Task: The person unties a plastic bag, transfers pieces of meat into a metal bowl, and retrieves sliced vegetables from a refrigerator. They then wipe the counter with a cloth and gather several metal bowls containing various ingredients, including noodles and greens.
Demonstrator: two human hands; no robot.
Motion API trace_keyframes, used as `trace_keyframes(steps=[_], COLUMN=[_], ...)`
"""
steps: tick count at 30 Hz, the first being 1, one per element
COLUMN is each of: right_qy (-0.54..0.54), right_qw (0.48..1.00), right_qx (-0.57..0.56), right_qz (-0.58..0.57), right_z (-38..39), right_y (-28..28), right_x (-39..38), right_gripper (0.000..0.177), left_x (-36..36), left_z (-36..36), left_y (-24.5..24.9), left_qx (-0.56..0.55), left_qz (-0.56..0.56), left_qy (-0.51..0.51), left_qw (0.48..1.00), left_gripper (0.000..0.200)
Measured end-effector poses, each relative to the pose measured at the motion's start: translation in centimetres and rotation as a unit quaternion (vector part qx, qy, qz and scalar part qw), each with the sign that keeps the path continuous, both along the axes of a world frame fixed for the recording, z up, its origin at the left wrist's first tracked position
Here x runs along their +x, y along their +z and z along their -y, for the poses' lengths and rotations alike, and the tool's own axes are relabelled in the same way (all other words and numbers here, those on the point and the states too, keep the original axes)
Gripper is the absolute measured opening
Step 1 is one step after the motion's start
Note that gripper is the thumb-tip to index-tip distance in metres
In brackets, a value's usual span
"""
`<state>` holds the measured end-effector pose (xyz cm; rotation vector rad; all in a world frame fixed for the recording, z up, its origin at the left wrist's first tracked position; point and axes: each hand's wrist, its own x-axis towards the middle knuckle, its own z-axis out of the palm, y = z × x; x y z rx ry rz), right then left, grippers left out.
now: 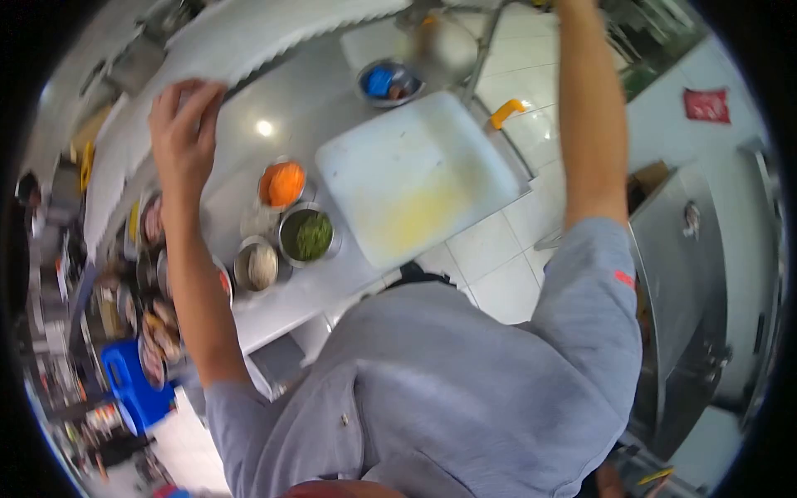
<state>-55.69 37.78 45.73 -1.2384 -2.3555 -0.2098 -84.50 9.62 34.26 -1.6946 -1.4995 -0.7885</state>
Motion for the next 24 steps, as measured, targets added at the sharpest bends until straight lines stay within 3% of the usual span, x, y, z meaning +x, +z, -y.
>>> trace_keyframes(steps=[1,2,3,4,6,7,8,9,11,13,16,18,20,22,24], right_qy=[0.027,0.106,0.061,0.052,0.094,0.14,0.267,0.388,0.425,0.43,0.446,0.426,0.431,0.486,0.479], right_qw=[0.991,0.993,0.967,0.97,0.95,0.939,0.905,0.863,0.875,0.869,0.868,0.869,0.858,0.852,0.851], right_qx=[0.13,0.025,0.234,0.216,0.221,0.22,0.171,0.039,-0.165,-0.238,-0.218,-0.247,-0.276,-0.169,-0.178], right_qz=[0.01,-0.051,-0.077,-0.101,-0.199,-0.223,-0.285,-0.322,-0.162,-0.063,0.011,0.047,0.038,-0.097,-0.124], right_z=[-0.4,3.2,-0.3,2.6,6.3,7.3,10.2,12.8,15.9,16.4,16.4,16.2,15.9,15.6,15.2], right_y=[-1.1,-0.4,-2.6,-2.1,-4.3,-6.9,-10.2,-13.4,-20.6,-29.4,-37.4,-39.0,-38.6,-38.9,-36.8], right_x=[0.5,0.6,1.0,0.5,-0.4,-0.5,-2.1,-4.4,-9.1,-14.7,-18.9,-20.1,-20.1,-20.2,-18.8], right_gripper=[0.057,0.056,0.055,0.058,0.032,0.015,0.009,0.01,0.014,0.026,0.027,0.033,0.037,0.037,0.036], left_x=[0.3,0.6,0.7,0.9,0.8,1.0,1.3,1.2,1.4,2.5,4.2,5.1,6.3,7.1,7.6], left_z=[0.4,1.1,2.5,3.7,6.1,7.9,9.6,11.1,13.9,16.9,20.6,23.0,25.1,26.4,27.9], left_y=[0.2,0.3,-0.1,-0.3,-1.1,-2.4,-3.8,-5.3,-8.3,-11.5,-15.8,-18.4,-20.3,-21.4,-22.4], left_qx=[0.003,0.006,-0.007,0.037,0.085,0.078,0.072,0.058,0.025,-0.013,-0.012,-0.001,0.015,0.022,0.025], left_qz=[-0.007,-0.016,-0.011,-0.007,-0.006,0.109,0.222,0.262,0.351,0.418,0.495,0.5,0.584,0.612,0.634], left_qy=[0.007,0.015,0.042,0.033,0.035,0.034,0.03,0.06,0.122,0.186,0.215,0.222,0.243,0.26,0.291], left_qw=[1.0,1.0,0.999,0.999,0.996,0.99,0.972,0.962,0.928,0.889,0.842,0.837,0.775,0.747,0.717], left_gripper=[0.017,0.017,0.017,0.016,0.014,0.012,0.01,0.01,0.01,0.009,0.011,0.012,0.012,0.013,0.014])
